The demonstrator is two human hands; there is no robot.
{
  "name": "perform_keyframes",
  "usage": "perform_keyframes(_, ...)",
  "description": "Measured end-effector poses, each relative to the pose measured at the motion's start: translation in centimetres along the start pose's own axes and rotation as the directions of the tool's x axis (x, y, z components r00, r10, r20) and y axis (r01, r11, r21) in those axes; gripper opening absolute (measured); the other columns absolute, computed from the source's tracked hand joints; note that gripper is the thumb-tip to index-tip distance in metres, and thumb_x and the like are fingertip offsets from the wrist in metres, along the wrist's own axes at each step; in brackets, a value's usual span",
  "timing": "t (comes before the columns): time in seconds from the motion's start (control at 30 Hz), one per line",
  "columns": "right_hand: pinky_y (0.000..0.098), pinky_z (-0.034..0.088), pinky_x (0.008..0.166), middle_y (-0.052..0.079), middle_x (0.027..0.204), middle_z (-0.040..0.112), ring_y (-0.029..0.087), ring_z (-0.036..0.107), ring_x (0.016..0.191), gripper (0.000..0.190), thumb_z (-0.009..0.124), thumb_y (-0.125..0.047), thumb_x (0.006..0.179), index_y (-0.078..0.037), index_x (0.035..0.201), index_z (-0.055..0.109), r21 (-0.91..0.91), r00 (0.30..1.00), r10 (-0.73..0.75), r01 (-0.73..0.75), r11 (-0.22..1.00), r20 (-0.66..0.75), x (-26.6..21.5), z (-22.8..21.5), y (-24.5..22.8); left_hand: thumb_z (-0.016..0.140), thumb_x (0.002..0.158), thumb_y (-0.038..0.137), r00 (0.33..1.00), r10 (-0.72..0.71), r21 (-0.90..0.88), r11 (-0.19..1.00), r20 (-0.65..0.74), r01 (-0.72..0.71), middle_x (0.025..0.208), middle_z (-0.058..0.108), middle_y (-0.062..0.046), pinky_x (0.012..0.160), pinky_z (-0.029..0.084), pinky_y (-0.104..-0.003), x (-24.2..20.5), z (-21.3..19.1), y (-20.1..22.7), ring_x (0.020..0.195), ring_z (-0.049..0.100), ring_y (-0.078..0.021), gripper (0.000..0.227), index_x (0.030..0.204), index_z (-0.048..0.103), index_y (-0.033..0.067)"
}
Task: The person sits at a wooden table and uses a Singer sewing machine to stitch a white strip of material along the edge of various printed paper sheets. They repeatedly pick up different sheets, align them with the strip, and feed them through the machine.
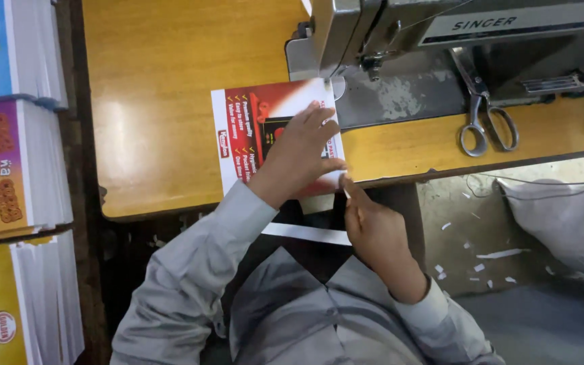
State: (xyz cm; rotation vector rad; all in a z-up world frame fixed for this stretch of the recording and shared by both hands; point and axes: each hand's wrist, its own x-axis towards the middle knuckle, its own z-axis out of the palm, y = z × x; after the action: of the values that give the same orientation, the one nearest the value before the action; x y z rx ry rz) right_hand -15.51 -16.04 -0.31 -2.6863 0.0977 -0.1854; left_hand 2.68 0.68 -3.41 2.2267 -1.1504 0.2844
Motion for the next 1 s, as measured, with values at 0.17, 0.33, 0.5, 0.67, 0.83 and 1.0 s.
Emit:
perform_keyframes(0.17,0.0533,0.058,0.063,0.015,0.063,0.069,0.039,0.074,0.071,0.049,0.058,-0.029,0.101,-0.034,0.149,0.068,-0.028,1.0,0.013,-0.012,1.0,0.013,1.9,0.6,-0.1,0.051,0.094,0.082,1.0,0.015,0.096,0.995,-0.012,-0.013,0.139,0.061,-0.017,0.114,0.047,-0.06,-0.1,1.0,-1.0,0.129,0.063,-0.0504,0.076,0.124,0.068,0.0141)
perform_keyframes(0.33,0.06,0.057,0.068,0.016,0.065,0.07,0.044,0.074,0.073,0.045,0.054,-0.035,0.103,-0.037,0.145,0.069,-0.122,0.995,0.05,-0.039,0.992,0.084,3.6,1.3,0.4,0.071,0.099,0.037,0.986,-0.008,0.071,0.998,0.165,-0.003,0.139,0.064,-0.015,0.109,0.05,-0.064,-1.3,1.0,0.1,0.137,0.057,-0.0502,0.033,0.126,0.073,0.0184)
perform_keyframes(0.5,0.0624,0.056,0.068,0.02,0.065,0.07,0.048,0.074,0.073,0.043,0.053,-0.034,0.102,-0.032,0.142,0.071,-0.127,0.989,0.073,-0.057,0.99,0.126,5.7,0.4,-0.4,0.069,0.102,0.032,0.982,-0.043,0.034,0.999,0.181,0.037,0.139,0.066,-0.014,0.111,0.049,-0.065,-0.2,-0.3,-0.4,0.138,0.058,-0.0493,0.026,0.126,0.074,0.0219)
perform_keyframes(0.67,0.0624,0.056,0.069,0.024,0.068,0.072,0.051,0.074,0.076,0.043,0.05,-0.027,0.103,-0.027,0.14,0.072,-0.054,0.987,0.076,-0.069,0.996,0.141,7.8,-0.4,-1.7,0.074,0.099,0.028,0.994,-0.038,-0.043,0.998,0.102,0.042,0.133,0.067,-0.015,0.111,0.049,-0.064,0.6,-0.1,-2.2,0.133,0.061,-0.0525,0.02,0.116,0.077,0.0169)
perform_keyframes(0.83,0.062,0.057,0.072,0.026,0.072,0.074,0.052,0.074,0.08,0.045,0.048,-0.029,0.105,-0.024,0.143,0.072,-0.056,0.983,0.102,-0.094,0.994,0.153,9.7,-0.1,-2.0,0.077,0.099,0.028,1.0,-0.013,-0.014,1.0,-0.01,0.013,0.13,0.06,-0.014,0.114,0.049,-0.061,0.7,1.2,-4.7,0.133,0.059,-0.0514,0.019,0.116,0.076,0.0196)
perform_keyframes(1.0,0.0615,0.058,0.073,0.021,0.071,0.073,0.048,0.076,0.082,0.047,0.047,-0.038,0.104,-0.036,0.146,0.068,-0.126,0.981,0.12,-0.1,0.987,0.156,11.2,2.0,-0.2,0.076,0.099,0.028,1.0,-0.013,-0.029,0.999,-0.004,0.013,0.129,0.06,-0.014,0.114,0.05,-0.058,1.6,1.1,-5.9,0.131,0.06,-0.0499,0.018,0.116,0.077,0.0208)
